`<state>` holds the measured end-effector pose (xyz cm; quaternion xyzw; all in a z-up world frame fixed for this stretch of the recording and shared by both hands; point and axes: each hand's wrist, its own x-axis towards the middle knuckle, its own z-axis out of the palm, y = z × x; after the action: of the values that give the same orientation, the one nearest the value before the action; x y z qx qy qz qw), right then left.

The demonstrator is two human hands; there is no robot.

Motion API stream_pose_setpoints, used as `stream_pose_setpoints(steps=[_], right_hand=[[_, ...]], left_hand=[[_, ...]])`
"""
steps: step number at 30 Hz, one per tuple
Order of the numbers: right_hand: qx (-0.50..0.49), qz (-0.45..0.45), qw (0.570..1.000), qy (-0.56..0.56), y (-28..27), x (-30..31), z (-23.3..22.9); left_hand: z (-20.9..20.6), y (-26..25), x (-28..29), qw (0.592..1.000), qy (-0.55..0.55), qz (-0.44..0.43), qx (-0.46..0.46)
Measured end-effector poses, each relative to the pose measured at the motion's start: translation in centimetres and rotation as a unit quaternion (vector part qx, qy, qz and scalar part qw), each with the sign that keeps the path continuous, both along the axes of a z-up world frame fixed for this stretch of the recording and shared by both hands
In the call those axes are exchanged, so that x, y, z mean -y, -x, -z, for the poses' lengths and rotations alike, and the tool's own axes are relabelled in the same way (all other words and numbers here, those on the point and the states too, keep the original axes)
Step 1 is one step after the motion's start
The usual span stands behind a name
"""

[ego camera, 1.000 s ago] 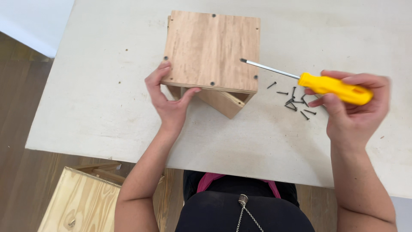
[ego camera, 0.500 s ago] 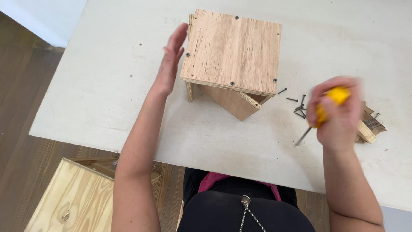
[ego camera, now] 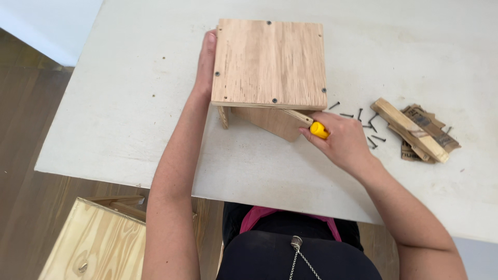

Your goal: The person uses a screwdriver to drive screws into pre-drilled holes in several wooden panels, first while partially assembled and then individually, as well as handling small wood scraps and screws on the workspace.

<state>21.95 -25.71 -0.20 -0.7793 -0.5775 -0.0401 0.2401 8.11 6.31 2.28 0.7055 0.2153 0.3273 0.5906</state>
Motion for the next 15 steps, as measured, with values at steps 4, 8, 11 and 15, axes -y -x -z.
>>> stream_pose_setpoints(steps=[4,8,11,15], right_hand=[[-0.037,-0.021,0.999,0.025,-2.2,0.4,0.2],[-0.128,0.012,0.989,0.074,-4.6,0.8,-1.4],[-0.255,0.075,0.958,0.104,-4.3,1.1,-4.2],[-0.283,0.106,0.949,0.089,-4.5,1.7,-5.4]], left_hand=[[0.4,-0.4,0.1,0.997,0.057,0.008,0.057],[2.1,0.1,-1.1,0.998,-0.03,-0.005,0.051],[2.3,0.9,-0.7,0.997,-0.051,-0.002,0.065],[2.8,1.7,0.0,0.995,-0.01,0.026,0.092]])
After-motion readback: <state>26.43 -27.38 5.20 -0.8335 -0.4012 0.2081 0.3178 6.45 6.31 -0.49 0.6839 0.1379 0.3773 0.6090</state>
